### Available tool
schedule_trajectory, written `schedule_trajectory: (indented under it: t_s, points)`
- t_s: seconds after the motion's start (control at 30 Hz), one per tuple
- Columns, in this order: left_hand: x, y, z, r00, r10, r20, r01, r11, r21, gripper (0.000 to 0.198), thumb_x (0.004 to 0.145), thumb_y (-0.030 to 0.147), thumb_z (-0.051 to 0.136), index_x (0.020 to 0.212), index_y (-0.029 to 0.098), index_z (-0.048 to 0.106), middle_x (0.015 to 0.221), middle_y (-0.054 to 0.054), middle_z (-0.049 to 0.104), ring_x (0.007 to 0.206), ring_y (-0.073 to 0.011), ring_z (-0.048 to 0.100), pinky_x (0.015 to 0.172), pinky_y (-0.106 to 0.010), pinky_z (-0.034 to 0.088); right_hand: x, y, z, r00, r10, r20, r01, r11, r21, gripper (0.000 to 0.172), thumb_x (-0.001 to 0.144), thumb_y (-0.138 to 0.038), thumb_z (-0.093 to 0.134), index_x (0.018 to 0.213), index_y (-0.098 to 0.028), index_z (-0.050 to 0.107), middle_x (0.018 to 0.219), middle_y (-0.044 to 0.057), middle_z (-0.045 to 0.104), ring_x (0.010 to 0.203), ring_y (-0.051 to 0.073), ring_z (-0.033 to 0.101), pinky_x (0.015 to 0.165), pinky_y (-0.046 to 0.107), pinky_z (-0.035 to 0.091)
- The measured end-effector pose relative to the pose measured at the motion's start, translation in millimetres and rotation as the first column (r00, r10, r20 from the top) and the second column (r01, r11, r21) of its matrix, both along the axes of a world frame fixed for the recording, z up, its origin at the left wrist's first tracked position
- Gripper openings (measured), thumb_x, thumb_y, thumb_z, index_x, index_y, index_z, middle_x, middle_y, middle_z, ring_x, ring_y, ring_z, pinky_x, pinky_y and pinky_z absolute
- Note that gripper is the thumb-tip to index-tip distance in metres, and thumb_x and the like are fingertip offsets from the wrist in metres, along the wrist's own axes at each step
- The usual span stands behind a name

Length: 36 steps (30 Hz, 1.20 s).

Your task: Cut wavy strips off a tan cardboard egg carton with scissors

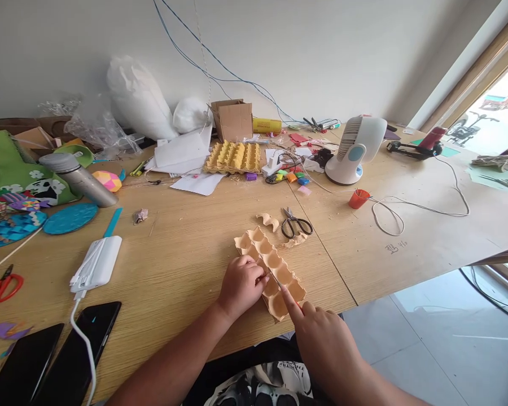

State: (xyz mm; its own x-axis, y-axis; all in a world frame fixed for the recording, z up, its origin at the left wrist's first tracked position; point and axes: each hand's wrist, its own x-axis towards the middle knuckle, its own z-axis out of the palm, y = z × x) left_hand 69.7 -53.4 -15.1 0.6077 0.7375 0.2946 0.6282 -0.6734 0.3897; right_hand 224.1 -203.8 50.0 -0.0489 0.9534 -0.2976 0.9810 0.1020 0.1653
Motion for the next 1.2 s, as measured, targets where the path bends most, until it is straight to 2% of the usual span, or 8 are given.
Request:
schedule_trajectory:
  t_s: [0.17,0.4,0.63,0.87,1.07,1.2]
  points:
    - [0.3,-0.7,-0.2,1.0,-0.004,-0.023,0.005,1.0,0.007,0.022,0.082,0.025,0.074,0.063,0.021,0.063,0.071,-0.002,0.067,0.092,-0.0232,0.06,0.082,-0.038,0.043,-4.9,16.3,-2.8,1.0,-0.001,0.001,0.001,1.0,0.012,0.08,0.085,-0.003,0.054,0.159,-0.021,0.034,0.092,0.009,0.07,0.072,0.02,0.072,0.059,0.03,0.049]
    - [0.3,2.0,-2.4,1.0,0.0,0.016,0.0,1.0,-0.001,0.017,0.079,0.025,0.077,0.065,0.021,0.067,0.078,-0.004,0.068,0.091,-0.0219,0.061,0.082,-0.037,0.045,7.0,-4.9,-8.0,1.0,0.029,0.008,-0.029,0.996,0.085,0.083,0.079,0.001,0.055,0.158,-0.021,0.038,0.088,0.007,0.07,0.069,0.02,0.071,0.058,0.03,0.047]
    - [0.0,0.7,-0.9,1.0,0.002,-0.016,-0.002,1.0,0.0,0.021,0.08,0.025,0.076,0.063,0.02,0.065,0.073,-0.004,0.067,0.093,-0.0228,0.061,0.083,-0.038,0.045,-5.3,12.8,-6.0,1.0,0.0,-0.005,0.0,0.998,0.067,0.08,0.082,-0.001,0.054,0.158,-0.02,0.037,0.089,0.008,0.07,0.071,0.021,0.072,0.058,0.03,0.048]
    - [0.9,0.1,-0.1,1.0,0.006,0.018,-0.006,1.0,-0.012,0.015,0.079,0.023,0.077,0.066,0.021,0.069,0.081,-0.005,0.07,0.091,-0.0217,0.061,0.083,-0.037,0.046,6.2,-10.7,-3.4,1.0,0.022,-0.011,-0.021,0.997,0.068,0.084,0.077,0.002,0.054,0.157,-0.02,0.039,0.087,0.007,0.07,0.069,0.02,0.071,0.057,0.031,0.046]
    - [-1.1,-0.3,-1.1,1.0,-0.005,-0.014,0.005,1.0,0.004,0.021,0.081,0.023,0.074,0.063,0.02,0.063,0.073,-0.003,0.067,0.093,-0.0233,0.061,0.083,-0.038,0.045,-2.0,9.1,-4.2,1.0,-0.005,-0.026,0.006,0.999,0.038,0.086,0.077,-0.001,0.056,0.159,-0.02,0.037,0.089,0.008,0.07,0.07,0.022,0.071,0.056,0.032,0.046]
    - [-0.4,-0.5,-1.0,1.0,0.003,0.003,-0.003,1.0,0.003,0.02,0.08,0.024,0.076,0.063,0.021,0.065,0.075,-0.004,0.068,0.091,-0.0225,0.061,0.081,-0.038,0.045,1.8,2.0,-6.3,1.0,0.014,-0.008,-0.013,0.998,0.065,0.086,0.078,0.0,0.056,0.158,-0.02,0.037,0.087,0.007,0.07,0.069,0.021,0.071,0.057,0.031,0.045]
